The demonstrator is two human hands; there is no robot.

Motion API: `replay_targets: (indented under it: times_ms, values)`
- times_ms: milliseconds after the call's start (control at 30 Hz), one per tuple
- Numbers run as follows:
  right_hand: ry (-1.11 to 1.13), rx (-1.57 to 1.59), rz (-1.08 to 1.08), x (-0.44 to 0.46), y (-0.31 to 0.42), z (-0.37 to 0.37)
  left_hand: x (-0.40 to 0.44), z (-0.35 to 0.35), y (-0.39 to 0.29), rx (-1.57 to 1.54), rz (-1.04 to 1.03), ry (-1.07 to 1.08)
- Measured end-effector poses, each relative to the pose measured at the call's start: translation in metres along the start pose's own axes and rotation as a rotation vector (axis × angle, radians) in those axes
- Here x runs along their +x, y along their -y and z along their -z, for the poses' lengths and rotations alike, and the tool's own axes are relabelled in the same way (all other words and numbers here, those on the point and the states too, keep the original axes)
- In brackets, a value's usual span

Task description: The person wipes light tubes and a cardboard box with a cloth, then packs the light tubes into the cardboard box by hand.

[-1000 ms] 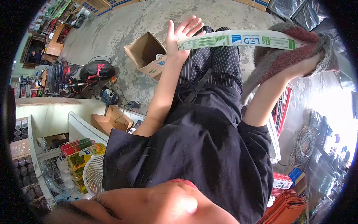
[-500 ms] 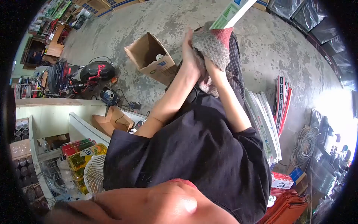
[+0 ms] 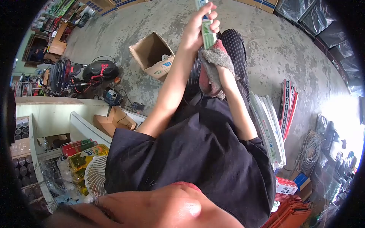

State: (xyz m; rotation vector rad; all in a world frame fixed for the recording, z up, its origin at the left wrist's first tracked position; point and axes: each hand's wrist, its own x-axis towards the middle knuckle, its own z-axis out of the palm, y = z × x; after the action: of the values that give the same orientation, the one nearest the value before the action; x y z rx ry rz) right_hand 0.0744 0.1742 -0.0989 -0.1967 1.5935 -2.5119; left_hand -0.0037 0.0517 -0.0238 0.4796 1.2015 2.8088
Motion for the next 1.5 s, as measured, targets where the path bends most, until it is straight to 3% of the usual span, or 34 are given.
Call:
replay_targets:
  times_ms: [100, 200, 267, 367, 400, 433, 500, 700, 800, 833, 900, 967, 1033, 1100, 1233, 1300, 1367, 1433, 1500]
  values:
    - [0.002, -0.128, -0.215, -0.009, 0.000, 0.004, -0.001, 0.013, 0.005, -0.026, -0.132, -0.129]
    - [0.049, -0.220, -0.071, -0.016, -0.002, 0.012, -0.005, 0.012, 0.004, -0.016, -0.174, -0.154]
    - [0.030, -0.623, 0.181, -0.026, -0.002, 0.013, -0.005, 0.009, -0.001, 0.111, -0.209, -0.257]
    - [-0.047, -0.595, 0.074, -0.032, 0.000, 0.020, -0.011, 0.001, -0.004, 0.161, -0.265, -0.296]
    - [-0.015, -0.622, 0.070, -0.034, 0.003, 0.022, -0.010, -0.004, -0.009, 0.201, -0.140, -0.398]
    - [-0.012, -0.621, 0.070, -0.035, -0.001, 0.021, -0.011, -0.006, -0.010, 0.203, -0.141, -0.400]
    - [-0.067, -0.797, 0.366, -0.036, -0.008, 0.018, -0.014, -0.013, -0.011, 0.197, -0.175, -0.466]
    - [-0.076, -0.970, 0.312, -0.038, -0.011, 0.023, -0.023, -0.027, -0.026, 0.289, -0.257, -0.478]
    - [0.065, -1.220, 0.610, -0.039, -0.035, 0.048, -0.014, 0.010, -0.019, 0.129, -0.119, -0.431]
    - [0.065, -1.219, 0.612, -0.042, -0.026, 0.039, -0.012, 0.020, -0.019, 0.084, -0.086, -0.402]
    - [0.087, -1.097, 0.448, -0.051, -0.007, 0.024, -0.013, 0.025, -0.015, 0.006, -0.219, -0.302]
    - [0.104, -1.047, 0.402, -0.058, 0.001, 0.019, -0.013, 0.031, -0.015, -0.061, -0.170, -0.293]
    - [0.094, -0.999, 0.556, -0.060, 0.006, 0.016, -0.009, 0.040, -0.013, -0.259, -0.062, -0.234]
    - [0.109, -0.978, 0.439, -0.064, 0.010, 0.016, -0.006, 0.047, -0.010, -0.341, -0.009, -0.195]
    - [0.118, -1.028, 0.622, -0.072, 0.019, 0.009, -0.009, 0.045, -0.008, -0.443, 0.030, -0.166]
    - [0.017, -0.838, 0.368, -0.072, 0.031, -0.001, -0.011, 0.041, -0.010, -0.435, 0.026, -0.190]
    - [0.083, -0.944, 0.635, -0.066, 0.026, 0.007, -0.014, 0.039, -0.013, -0.424, -0.024, -0.226]
    - [0.056, -0.893, 0.500, -0.067, 0.029, 0.005, -0.018, 0.037, -0.018, -0.419, -0.041, -0.217]
    - [0.087, -0.931, 0.613, -0.064, 0.023, 0.011, -0.020, 0.037, -0.022, -0.412, -0.057, -0.218]
